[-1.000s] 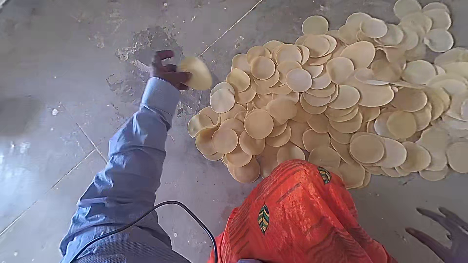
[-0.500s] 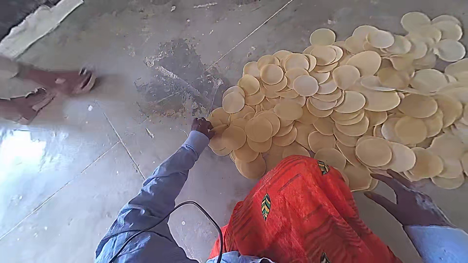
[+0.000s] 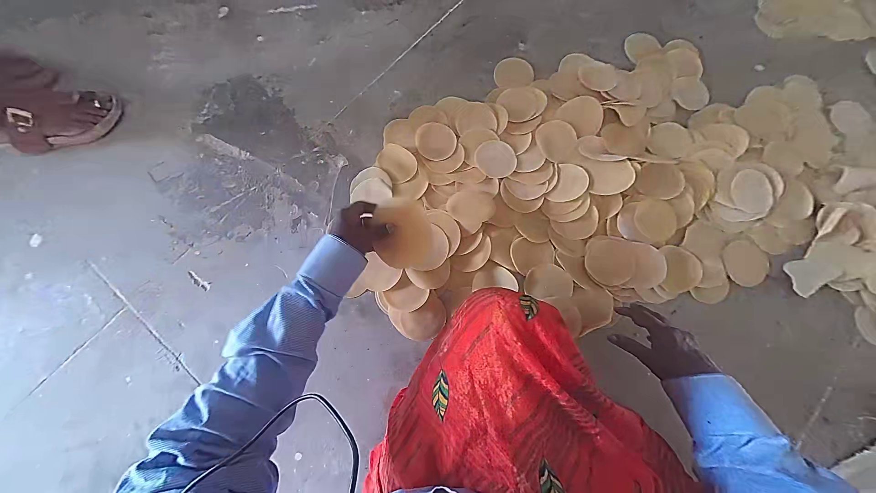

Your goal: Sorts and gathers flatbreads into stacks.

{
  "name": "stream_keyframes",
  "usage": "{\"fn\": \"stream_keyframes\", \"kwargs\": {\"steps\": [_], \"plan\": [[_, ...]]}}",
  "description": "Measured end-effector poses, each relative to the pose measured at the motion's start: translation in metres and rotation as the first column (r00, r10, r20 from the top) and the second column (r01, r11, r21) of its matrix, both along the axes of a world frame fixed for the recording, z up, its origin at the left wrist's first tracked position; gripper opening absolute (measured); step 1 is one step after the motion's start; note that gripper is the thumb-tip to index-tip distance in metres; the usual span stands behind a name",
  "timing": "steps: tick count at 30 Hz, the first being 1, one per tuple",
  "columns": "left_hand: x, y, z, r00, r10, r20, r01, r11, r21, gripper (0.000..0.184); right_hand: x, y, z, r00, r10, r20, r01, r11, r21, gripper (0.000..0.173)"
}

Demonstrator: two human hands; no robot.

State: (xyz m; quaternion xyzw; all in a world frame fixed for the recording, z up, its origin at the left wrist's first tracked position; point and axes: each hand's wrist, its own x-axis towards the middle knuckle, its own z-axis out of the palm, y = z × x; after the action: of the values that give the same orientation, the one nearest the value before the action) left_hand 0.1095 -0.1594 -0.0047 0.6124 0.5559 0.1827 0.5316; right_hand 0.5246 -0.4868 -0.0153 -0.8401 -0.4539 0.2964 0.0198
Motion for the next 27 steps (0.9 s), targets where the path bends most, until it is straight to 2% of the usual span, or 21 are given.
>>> {"fn": "stream_keyframes", "kwargs": {"steps": [2, 4, 6, 8, 10, 12, 14, 16, 17, 19, 21, 22, 25, 26, 27], "plan": [[0.003, 0.016, -0.026, 0.956, -0.018, -0.294, 0.066, 0.986, 0.153, 0.058, -0.001, 0.006, 0.003, 0.996, -0.071, 0.046, 0.071, 0.997, 0.002, 0.055], [-0.01, 0.047, -0.044, 0.86, 0.105, -0.5, 0.013, 0.974, 0.225, 0.061, 0.005, 0.008, 0.003, 0.961, -0.263, 0.089, 0.263, 0.965, 0.016, 0.051], [-0.017, 0.082, -0.059, 0.732, 0.153, -0.664, -0.065, 0.986, 0.155, 0.071, 0.015, 0.001, -0.007, 0.852, -0.522, 0.048, 0.52, 0.853, 0.041, 0.048], [-0.002, 0.098, -0.068, 0.649, 0.078, -0.757, -0.038, 0.997, 0.07, 0.075, 0.043, -0.02, -0.036, 0.684, -0.728, -0.051, 0.729, 0.681, 0.062, 0.052], [0.011, 0.1, -0.074, 0.676, 0.053, -0.735, 0.049, 0.992, 0.116, 0.074, 0.059, -0.029, -0.064, 0.581, -0.812, -0.053, 0.813, 0.575, 0.096, 0.058], [0.016, 0.096, -0.081, 0.77, 0.045, -0.636, 0.107, 0.974, 0.198, 0.07, 0.054, -0.011, -0.063, 0.545, -0.837, -0.046, 0.832, 0.533, 0.154, 0.057], [0.022, 0.097, -0.084, 0.795, 0.029, -0.605, 0.133, 0.966, 0.222, 0.068, 0.054, 0.01, -0.062, 0.474, -0.871, -0.131, 0.869, 0.439, 0.228, 0.064], [0.038, 0.091, -0.059, 0.776, 0.019, -0.631, 0.078, 0.989, 0.126, 0.067, 0.064, 0.031, -0.065, 0.359, -0.913, -0.193, 0.911, 0.298, 0.286, 0.072], [0.051, 0.082, -0.031, 0.771, 0.007, -0.637, 0.009, 1.0, 0.022, 0.065, 0.067, 0.039, -0.068, 0.266, -0.926, -0.269, 0.94, 0.187, 0.286, 0.077], [0.064, 0.07, 0.004, 0.793, 0.038, -0.608, -0.095, 0.994, -0.062, 0.057, 0.07, 0.05, -0.071, 0.083, -0.891, -0.447, 0.975, -0.021, 0.222, 0.085], [0.064, 0.074, 0.005, 0.811, -0.012, -0.585, -0.061, 0.993, -0.106, 0.049, 0.073, 0.053, -0.068, 0.017, -0.87, -0.493, 0.989, -0.059, 0.137, 0.085], [0.061, 0.082, -0.008, 0.796, -0.083, -0.599, 0.001, 0.991, -0.136, 0.047, 0.071, 0.056, -0.06, 0.01, -0.854, -0.521, 0.993, -0.052, 0.105, 0.08], [0.043, 0.118, -0.072, 0.65, -0.181, -0.738, 0.2, 0.978, -0.064, 0.057, 0.061, 0.069, -0.044, 0.06, -0.796, -0.603, 0.996, 0.008, 0.089, 0.065], [0.042, 0.122, -0.077, 0.597, -0.201, -0.777, 0.238, 0.969, -0.067, 0.062, 0.059, 0.073, -0.047, 0.091, -0.783, -0.615, 0.992, 0.02, 0.122, 0.069], [0.045, 0.119, -0.073, 0.616, -0.182, -0.766, 0.21, 0.976, -0.063, 0.063, 0.056, 0.078, -0.049, 0.124, -0.774, -0.621, 0.988, 0.037, 0.151, 0.072]]}}
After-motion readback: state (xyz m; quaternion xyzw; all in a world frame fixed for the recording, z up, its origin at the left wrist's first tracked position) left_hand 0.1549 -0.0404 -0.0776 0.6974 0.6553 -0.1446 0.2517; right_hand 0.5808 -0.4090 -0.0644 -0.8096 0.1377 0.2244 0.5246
